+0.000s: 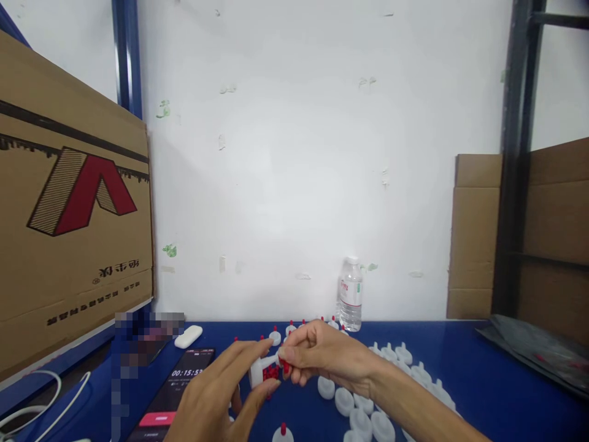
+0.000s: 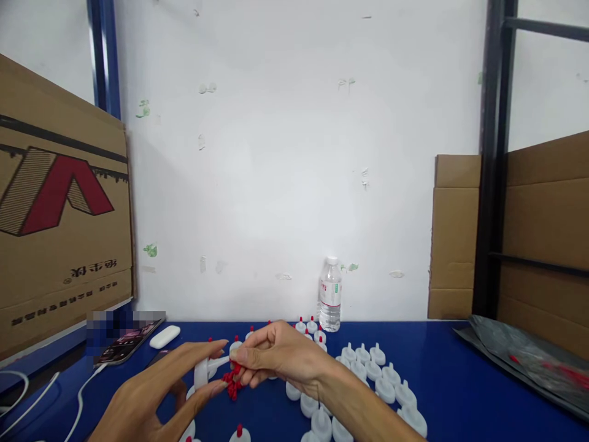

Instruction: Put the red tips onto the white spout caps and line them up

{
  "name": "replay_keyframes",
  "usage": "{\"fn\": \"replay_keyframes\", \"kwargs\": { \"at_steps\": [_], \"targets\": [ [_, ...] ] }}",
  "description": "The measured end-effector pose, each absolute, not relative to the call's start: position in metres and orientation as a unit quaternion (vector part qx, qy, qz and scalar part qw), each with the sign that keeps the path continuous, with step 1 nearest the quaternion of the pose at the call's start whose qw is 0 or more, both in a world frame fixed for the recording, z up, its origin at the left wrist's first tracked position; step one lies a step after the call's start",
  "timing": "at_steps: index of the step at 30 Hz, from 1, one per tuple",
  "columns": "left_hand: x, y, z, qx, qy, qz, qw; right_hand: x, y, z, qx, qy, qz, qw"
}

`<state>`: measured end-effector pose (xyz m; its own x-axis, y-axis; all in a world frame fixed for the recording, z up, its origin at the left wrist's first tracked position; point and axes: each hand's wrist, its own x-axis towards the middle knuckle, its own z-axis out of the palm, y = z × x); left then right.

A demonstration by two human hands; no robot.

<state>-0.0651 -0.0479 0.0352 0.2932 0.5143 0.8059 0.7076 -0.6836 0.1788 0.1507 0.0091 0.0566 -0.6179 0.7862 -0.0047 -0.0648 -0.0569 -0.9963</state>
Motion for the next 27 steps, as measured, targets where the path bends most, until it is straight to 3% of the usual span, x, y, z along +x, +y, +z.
{"fn": "replay_keyframes", "kwargs": {
  "at_steps": [13, 27],
  "targets": [
    [-0.0649, -0.0465, 0.0380, -0.800, -0.388, -0.383, 0.252, 0.1526, 0.0117, 0.0563, -0.311, -0.656, 0.611, 0.317],
    [-0.0631, -0.0460, 0.0391, -0.823, -0.340, -0.368, 0.267, 0.1511, 0.0093, 0.0588, -0.334, -0.640, 0.620, 0.306]
  ]
}}
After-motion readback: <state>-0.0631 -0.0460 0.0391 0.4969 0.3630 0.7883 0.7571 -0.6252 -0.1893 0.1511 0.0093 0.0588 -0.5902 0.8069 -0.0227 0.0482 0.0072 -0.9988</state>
